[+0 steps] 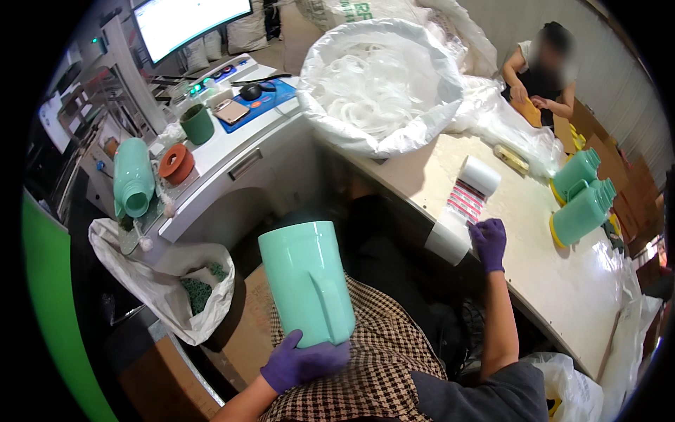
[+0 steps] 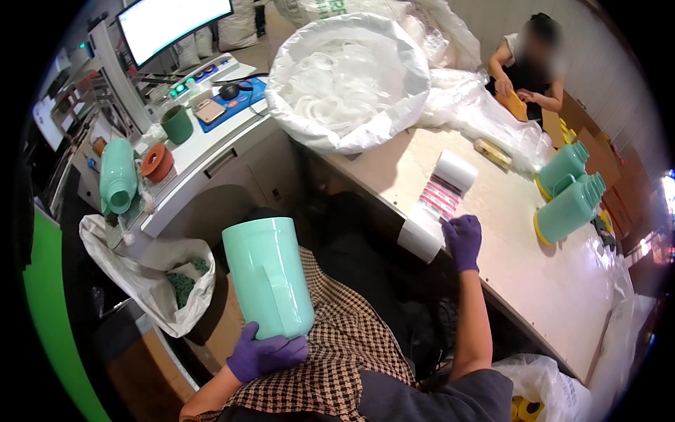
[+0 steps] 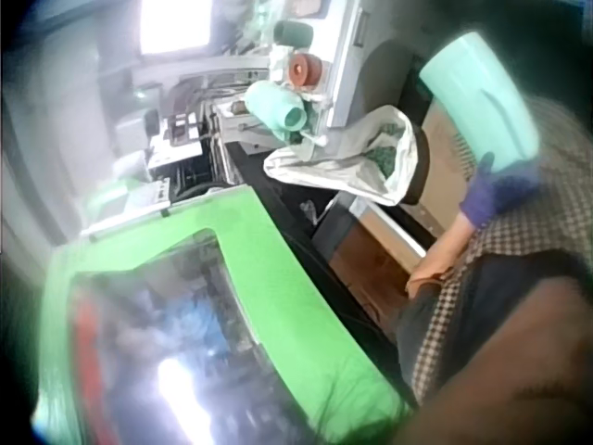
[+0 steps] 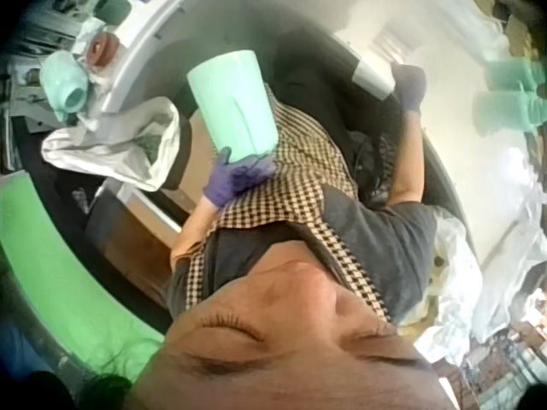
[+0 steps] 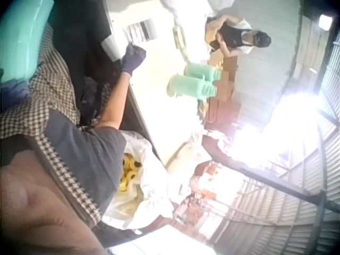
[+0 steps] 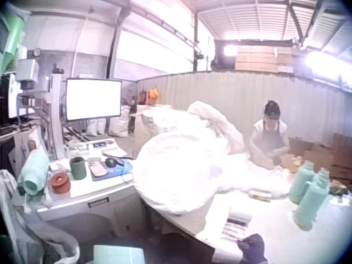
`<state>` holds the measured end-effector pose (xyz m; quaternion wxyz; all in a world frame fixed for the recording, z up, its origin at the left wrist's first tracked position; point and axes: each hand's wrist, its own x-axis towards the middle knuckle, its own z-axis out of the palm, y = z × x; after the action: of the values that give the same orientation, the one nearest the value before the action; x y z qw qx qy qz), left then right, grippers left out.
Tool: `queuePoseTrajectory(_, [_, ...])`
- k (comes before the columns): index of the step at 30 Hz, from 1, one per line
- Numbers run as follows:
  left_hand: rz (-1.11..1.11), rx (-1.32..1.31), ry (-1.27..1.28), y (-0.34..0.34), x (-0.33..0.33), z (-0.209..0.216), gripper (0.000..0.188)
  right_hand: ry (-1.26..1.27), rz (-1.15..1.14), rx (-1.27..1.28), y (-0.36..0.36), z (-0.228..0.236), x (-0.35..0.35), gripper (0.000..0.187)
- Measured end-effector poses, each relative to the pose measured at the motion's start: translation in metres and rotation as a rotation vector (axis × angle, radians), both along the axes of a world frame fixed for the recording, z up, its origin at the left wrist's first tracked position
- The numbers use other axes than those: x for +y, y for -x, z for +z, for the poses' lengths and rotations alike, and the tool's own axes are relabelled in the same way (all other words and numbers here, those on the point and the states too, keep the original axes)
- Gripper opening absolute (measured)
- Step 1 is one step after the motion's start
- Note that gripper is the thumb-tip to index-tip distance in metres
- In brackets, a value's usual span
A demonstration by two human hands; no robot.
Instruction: The person repeatedly picks up light green plastic pitchers from a nearby bin, applies a label to the side, and secures a yellow base onto the bottom. The completed units are placed on a white table to the right.
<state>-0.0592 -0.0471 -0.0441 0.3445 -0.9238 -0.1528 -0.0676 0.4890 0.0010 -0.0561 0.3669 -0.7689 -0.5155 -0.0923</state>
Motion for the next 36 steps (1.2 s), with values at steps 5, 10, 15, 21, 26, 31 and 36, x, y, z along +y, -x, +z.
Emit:
queuePoseTrajectory(5, [-0.034,0.099,0.040,-0.008,0.001,0.009,0.044,-0.156,0.332,0.447,0.116,0.076,-0.010,0.007])
queuePoseTrajectory(10, [-0.148,0.181,0.042,-0.017,0.010,0.035,0.056,-0.041,0.926,0.507,0.229,0.138,0.030,0.009])
queuePoseTrajectory(15, [-0.130,0.061,0.321,-0.008,0.004,0.028,0.063,0.168,0.959,0.761,0.267,0.143,0.057,0.014])
queuePoseTrajectory(21, [-0.181,0.015,0.205,0.001,0.009,0.025,0.059,0.118,0.836,0.351,0.287,0.142,0.064,0.036])
queuePoseTrajectory(26, [0.181,-0.650,0.406,0.039,-0.010,0.079,0.068,-0.098,0.611,0.530,0.287,0.113,0.106,0.043])
queuePoseTrajectory(31, [0.688,-1.811,0.531,0.113,-0.050,0.061,0.070,-0.300,0.954,0.041,0.347,0.126,0.151,0.043])
queuePoseTrajectory(36, [1.062,-1.911,0.207,0.163,-0.110,0.012,0.055,-0.280,1.308,-0.330,0.516,0.148,0.221,0.054])
